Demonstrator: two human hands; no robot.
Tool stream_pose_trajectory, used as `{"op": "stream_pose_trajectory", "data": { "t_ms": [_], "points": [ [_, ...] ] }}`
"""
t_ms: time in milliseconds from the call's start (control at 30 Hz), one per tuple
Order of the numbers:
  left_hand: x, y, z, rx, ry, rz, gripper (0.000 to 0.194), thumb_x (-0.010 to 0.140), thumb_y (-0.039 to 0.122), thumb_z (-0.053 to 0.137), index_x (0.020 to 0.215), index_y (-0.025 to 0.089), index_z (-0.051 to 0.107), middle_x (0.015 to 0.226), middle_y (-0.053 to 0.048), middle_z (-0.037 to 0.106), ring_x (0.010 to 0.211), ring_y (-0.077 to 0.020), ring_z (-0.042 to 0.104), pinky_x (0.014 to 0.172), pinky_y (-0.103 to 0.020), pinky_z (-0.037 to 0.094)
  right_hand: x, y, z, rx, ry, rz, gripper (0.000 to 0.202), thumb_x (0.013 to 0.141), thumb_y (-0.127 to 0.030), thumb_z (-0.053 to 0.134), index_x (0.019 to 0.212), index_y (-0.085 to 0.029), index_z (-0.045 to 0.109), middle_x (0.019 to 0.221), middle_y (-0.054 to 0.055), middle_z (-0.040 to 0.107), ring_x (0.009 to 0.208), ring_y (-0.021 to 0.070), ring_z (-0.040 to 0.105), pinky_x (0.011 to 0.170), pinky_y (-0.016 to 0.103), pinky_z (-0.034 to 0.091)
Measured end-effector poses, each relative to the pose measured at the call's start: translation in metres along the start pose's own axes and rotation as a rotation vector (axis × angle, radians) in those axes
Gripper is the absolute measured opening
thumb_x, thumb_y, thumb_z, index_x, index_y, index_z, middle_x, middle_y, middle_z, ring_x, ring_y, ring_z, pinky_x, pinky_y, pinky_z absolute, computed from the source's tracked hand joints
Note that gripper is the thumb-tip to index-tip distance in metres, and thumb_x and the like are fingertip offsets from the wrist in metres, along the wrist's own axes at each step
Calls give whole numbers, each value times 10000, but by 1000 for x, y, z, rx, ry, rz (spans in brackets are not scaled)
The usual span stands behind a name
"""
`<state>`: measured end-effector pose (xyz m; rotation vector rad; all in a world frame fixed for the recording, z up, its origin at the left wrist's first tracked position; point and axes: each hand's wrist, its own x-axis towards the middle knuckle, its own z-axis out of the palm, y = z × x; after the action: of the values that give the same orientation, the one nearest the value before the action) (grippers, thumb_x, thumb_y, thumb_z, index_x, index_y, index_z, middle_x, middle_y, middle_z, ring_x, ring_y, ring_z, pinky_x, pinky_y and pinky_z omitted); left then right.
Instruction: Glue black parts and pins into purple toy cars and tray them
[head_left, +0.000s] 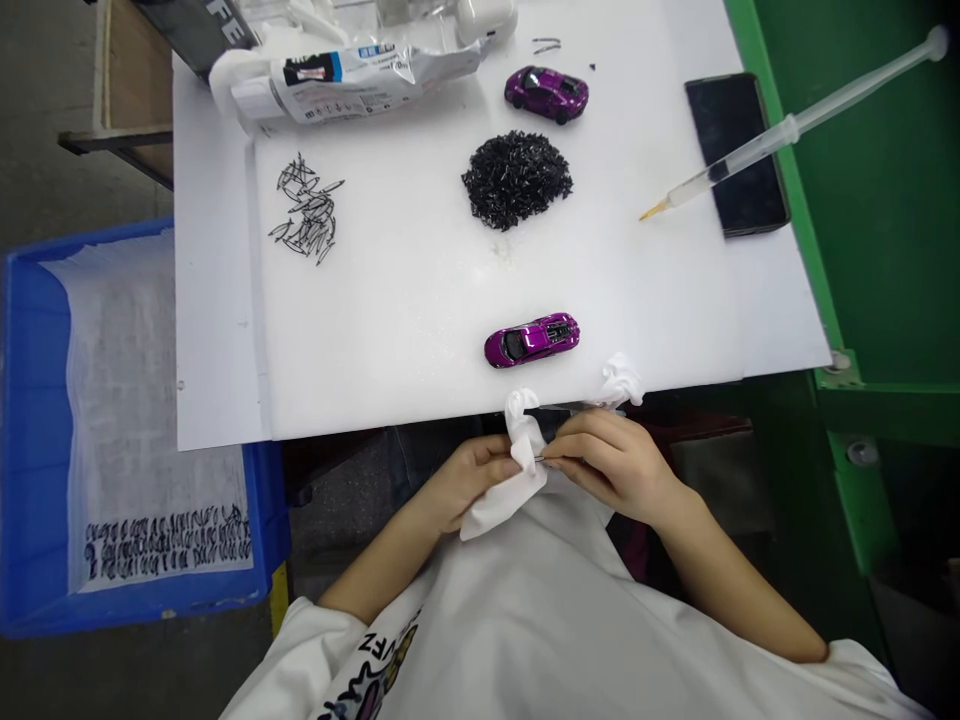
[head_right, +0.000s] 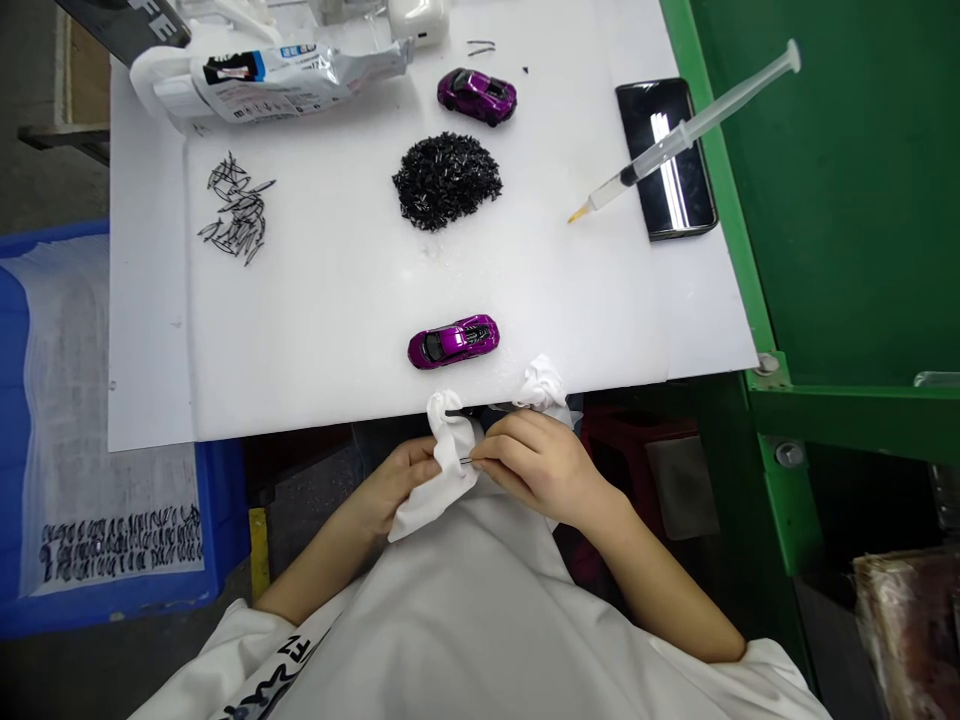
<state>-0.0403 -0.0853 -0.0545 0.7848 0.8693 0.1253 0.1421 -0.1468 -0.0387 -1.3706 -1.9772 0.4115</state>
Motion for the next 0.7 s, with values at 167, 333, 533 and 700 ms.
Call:
{"op": "stream_pose_trajectory", "data": {
  "t_ms": [167,333,533,700],
  "points": [
    [3,3,6,0,62,80,285,613,379,744,679,131,621,610,19,551,561,-92,458,548,-219,355,5,-1,3,-108,-10,-107,73,796,-118,585,853,-160,564,696,37,598,640,132,514,537,248,460],
    [8,4,12,47,95,130,250,607,343,702,629,135,565,574,27,492,534,-86,413,511,-218,322,4,-3,6,-180,10,-113,71,809,-86,537,821,-154,522,669,39,589,606,131,512,496,241,431],
    [7,10,16,58,42,106,204,596,300,673,624,135,556,566,26,484,519,-80,412,501,-210,336,0,-6,-1,-211,-20,-82,91,811,-65,529,849,-147,519,698,37,603,584,110,537,432,209,402],
    [0,15,8,279,48,134,215,733,356,582,718,143,603,611,-2,564,535,-117,493,508,-228,384,-7,-4,-27,-17,107,43,95,831,-116,523,890,-190,533,710,18,608,628,100,578,490,199,464]
  ]
}}
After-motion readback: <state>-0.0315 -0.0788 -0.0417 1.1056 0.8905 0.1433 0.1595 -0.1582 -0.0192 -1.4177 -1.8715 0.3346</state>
